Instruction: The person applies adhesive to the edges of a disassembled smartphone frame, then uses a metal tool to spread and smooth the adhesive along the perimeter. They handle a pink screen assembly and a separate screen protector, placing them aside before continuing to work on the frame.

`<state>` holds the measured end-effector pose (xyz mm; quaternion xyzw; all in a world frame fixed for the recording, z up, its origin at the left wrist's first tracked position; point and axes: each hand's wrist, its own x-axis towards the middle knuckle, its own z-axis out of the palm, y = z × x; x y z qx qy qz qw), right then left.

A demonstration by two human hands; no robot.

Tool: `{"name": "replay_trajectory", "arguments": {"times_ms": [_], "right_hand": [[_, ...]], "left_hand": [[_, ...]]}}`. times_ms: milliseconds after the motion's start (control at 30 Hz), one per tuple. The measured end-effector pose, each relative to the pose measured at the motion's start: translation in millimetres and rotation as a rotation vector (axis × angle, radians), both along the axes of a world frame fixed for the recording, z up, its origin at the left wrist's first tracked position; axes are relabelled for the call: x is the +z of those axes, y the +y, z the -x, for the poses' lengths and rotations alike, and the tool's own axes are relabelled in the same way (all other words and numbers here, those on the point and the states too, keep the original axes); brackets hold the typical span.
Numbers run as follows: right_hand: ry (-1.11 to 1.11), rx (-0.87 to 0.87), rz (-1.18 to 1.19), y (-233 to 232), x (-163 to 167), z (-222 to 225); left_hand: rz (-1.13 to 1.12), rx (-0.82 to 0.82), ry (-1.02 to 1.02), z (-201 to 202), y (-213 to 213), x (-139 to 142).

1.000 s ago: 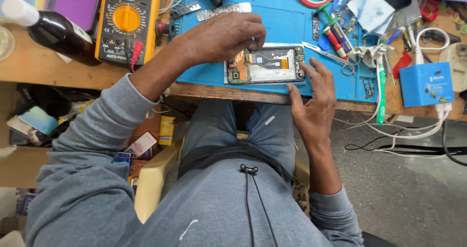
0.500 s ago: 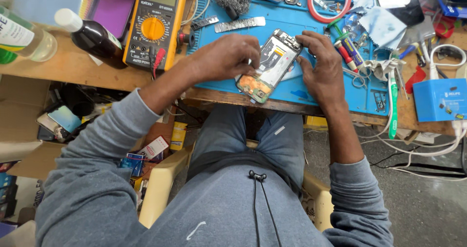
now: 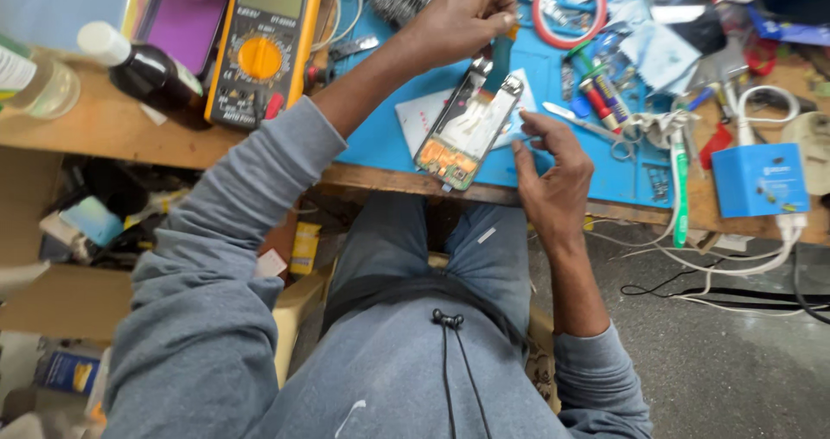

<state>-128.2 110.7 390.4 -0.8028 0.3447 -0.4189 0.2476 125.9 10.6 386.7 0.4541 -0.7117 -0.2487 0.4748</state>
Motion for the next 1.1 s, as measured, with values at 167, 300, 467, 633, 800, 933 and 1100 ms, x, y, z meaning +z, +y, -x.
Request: {"name": "replay_trajectory", "arguments": {"times_ms": [167,300,467,633,800,933,1100], "right_hand": [[0.017,-0.039,-0.082,-2,2,1],[0.140,-0.022,0.175,-18,2,-9],[0.186,0.021,0.379,-52,5,-9],[-0.005,-0.206,0.082,-93,28,47],[0.192,-0.267,-0.063,-98,30,84],[0.417,-0.155,0.135,-81,23,84],[0.565,-0.057,0.359,-75,22,63]], "left_hand": [[-0.333,-0.022,0.200,2,-19,-22],[-0.256,0.049,0.154,0,-20,-35],[0.060,-0.059,-0.003,-5,-18,-35],[-0.151,-0.100,0.012,-12,-4,-19],[-0.246,-0.124,0.008,-21,11,-6],[-0.317,-0.156,0.060,-18,12,-7],[-0.311,-0.171,0.080,-16,11,-10]]}}
